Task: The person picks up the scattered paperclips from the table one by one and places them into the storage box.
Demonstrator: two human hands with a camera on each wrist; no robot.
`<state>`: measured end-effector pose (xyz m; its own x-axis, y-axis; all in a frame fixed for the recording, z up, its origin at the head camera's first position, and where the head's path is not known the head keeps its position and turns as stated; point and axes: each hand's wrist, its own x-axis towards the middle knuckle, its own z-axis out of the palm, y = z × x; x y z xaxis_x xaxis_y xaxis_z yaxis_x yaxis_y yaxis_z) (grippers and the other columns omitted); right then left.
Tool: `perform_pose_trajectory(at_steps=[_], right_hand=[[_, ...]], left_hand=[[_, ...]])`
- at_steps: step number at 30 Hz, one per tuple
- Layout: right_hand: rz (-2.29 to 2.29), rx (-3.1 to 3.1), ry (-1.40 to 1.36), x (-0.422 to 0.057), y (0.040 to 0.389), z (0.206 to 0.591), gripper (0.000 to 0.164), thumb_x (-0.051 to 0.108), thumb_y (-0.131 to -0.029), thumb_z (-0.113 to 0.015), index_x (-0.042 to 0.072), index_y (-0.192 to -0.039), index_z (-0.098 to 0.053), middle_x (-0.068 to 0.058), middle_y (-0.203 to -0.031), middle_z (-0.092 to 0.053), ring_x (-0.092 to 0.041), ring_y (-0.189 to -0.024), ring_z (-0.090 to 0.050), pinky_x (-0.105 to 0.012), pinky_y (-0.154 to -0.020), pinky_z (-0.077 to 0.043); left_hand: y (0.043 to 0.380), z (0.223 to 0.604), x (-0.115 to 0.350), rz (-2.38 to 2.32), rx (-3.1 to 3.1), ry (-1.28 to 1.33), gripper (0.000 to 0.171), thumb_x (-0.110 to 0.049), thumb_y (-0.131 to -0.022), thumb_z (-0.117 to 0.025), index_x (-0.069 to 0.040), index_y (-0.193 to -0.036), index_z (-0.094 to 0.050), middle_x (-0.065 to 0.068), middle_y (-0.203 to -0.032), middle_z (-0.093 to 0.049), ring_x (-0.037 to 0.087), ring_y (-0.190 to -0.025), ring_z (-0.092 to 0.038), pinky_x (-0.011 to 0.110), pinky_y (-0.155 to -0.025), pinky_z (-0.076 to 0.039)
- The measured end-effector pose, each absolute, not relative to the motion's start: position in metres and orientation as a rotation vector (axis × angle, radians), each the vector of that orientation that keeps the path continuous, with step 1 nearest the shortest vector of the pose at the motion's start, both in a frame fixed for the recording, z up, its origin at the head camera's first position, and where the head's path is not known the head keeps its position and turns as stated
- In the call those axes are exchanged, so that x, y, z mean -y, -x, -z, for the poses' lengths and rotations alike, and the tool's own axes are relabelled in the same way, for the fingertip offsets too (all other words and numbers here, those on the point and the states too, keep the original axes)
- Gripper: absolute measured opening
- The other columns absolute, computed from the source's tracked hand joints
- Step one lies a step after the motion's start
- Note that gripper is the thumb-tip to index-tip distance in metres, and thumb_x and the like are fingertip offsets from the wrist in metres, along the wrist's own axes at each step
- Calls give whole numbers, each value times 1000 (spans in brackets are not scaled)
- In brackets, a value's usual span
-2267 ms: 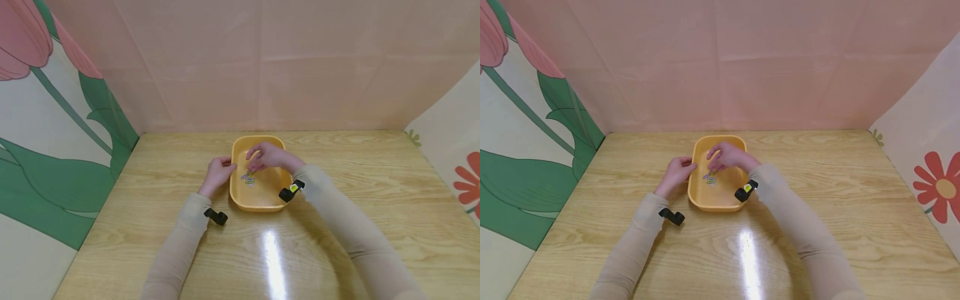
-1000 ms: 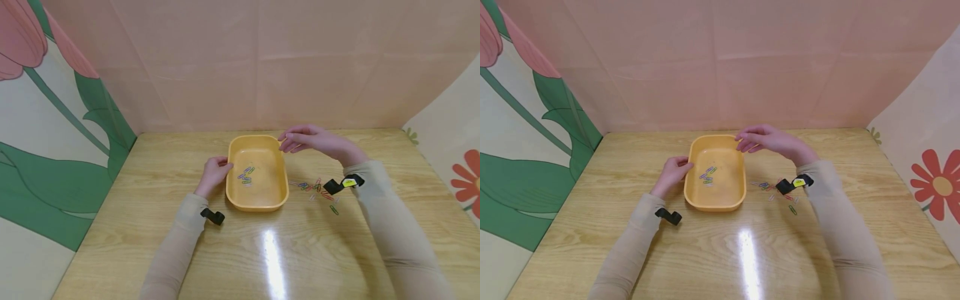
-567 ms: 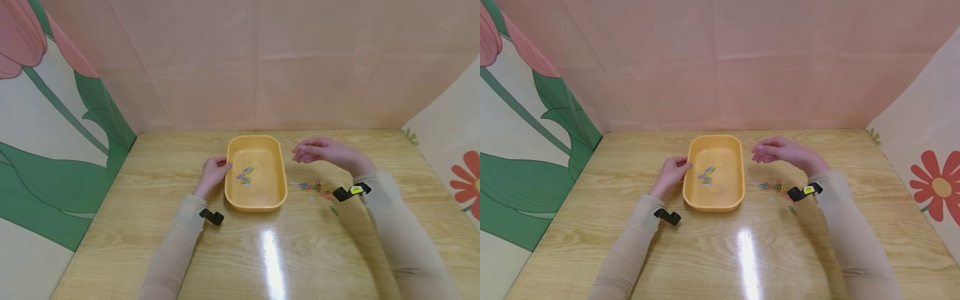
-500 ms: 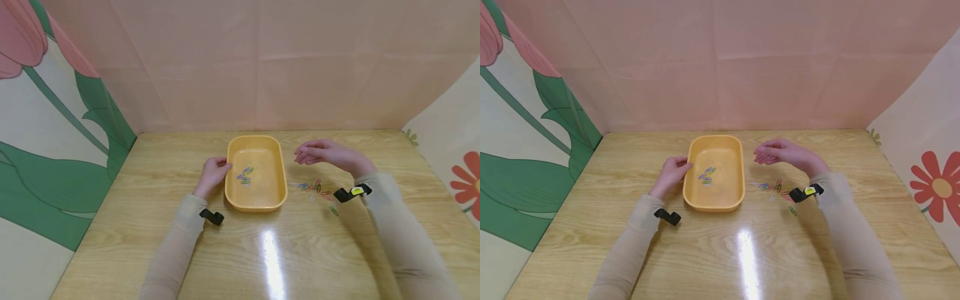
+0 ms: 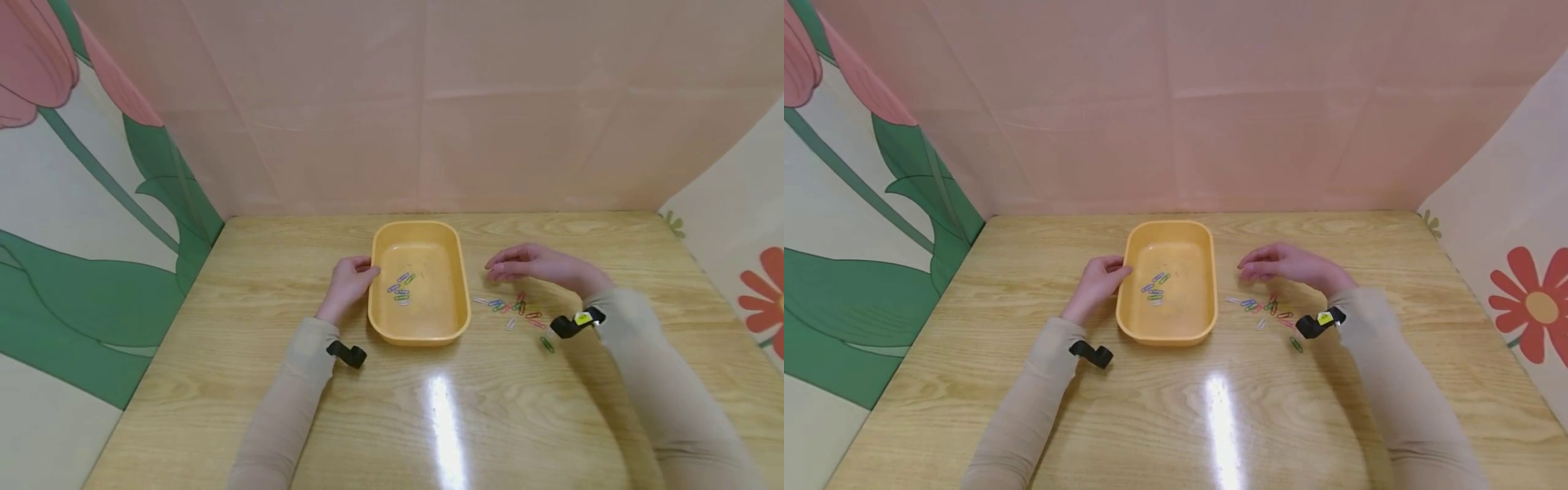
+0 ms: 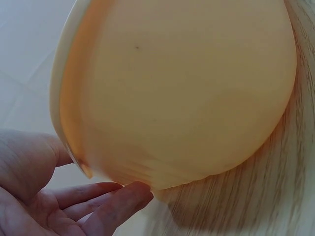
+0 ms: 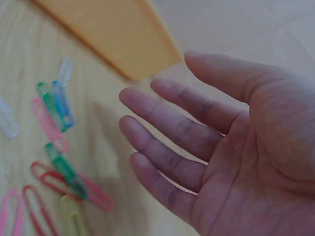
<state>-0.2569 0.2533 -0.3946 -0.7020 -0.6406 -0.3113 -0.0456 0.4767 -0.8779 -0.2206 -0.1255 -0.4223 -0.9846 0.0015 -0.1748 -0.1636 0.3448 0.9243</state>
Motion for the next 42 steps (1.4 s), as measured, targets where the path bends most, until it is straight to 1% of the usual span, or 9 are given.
perform_pose_trajectory(at_steps=[2,5,9,17,21,25,28,31,42], right_hand=[[1193,-2123,573,-252,255,399,39,26,-99,-54,-2,-126,-56,-17,-122,-62,-31,-119,-53,-37,-100,-42],[1144,-2172,587,-249,251,406,35,27,-97,-56,3,-122,-61,-12,-120,-63,-26,-117,-54,-32,-92,-46],[1100,-2229,597,-244,244,415,33,29,-97,-56,6,-119,-64,-9,-118,-64,-26,-107,-56,-34,-80,-50],[1156,-2264,633,-234,234,430,27,24,-97,-58,4,-115,-63,-12,-113,-63,-25,-99,-58,-37,-70,-56],[1192,-2279,709,-231,232,433,23,18,-95,-60,2,-112,-62,-13,-108,-63,-24,-91,-59,-34,-66,-55],[1161,-2408,908,-227,230,441,17,14,-91,-66,5,-105,-64,-4,-97,-65,-21,-85,-55,-29,-72,-48],[1092,-2533,986,-224,226,446,16,16,-88,-70,9,-101,-65,2,-91,-63,-21,-85,-50,-32,-80,-36],[1012,-2633,970,-222,223,446,18,19,-85,-73,12,-99,-64,3,-90,-60,-22,-85,-45,-35,-78,-27],[905,-2701,930,-220,218,446,13,20,-88,-71,16,-98,-65,4,-95,-57,-20,-87,-39,-41,-77,-23]], left_hand=[[221,422,125,-1713,-2453,150,32,-13,-92,-60,4,-120,-62,15,-107,-65,23,-97,-63,32,-83,-53],[221,422,125,-1714,-2456,141,33,-13,-92,-60,4,-120,-61,16,-107,-65,23,-97,-63,32,-83,-53],[222,422,124,-1715,-2454,142,33,-13,-92,-60,4,-121,-61,16,-108,-65,23,-98,-63,32,-84,-53],[222,420,124,-1734,-2432,146,34,-13,-93,-59,4,-122,-60,15,-108,-64,23,-98,-62,32,-83,-53],[221,419,125,-1735,-2431,140,33,-13,-93,-59,4,-121,-60,15,-108,-64,23,-99,-62,32,-84,-53],[221,420,125,-1724,-2437,150,33,-13,-93,-59,3,-122,-60,14,-108,-64,22,-99,-62,32,-84,-53],[221,422,126,-1722,-2428,160,34,-14,-93,-59,3,-122,-60,14,-109,-64,22,-99,-62,31,-84,-53],[220,423,126,-1727,-2422,163,34,-15,-93,-59,3,-122,-60,13,-108,-64,22,-99,-62,32,-84,-53],[219,424,126,-1734,-2425,150,33,-14,-93,-59,3,-121,-61,14,-107,-65,22,-97,-63,31,-82,-54]])
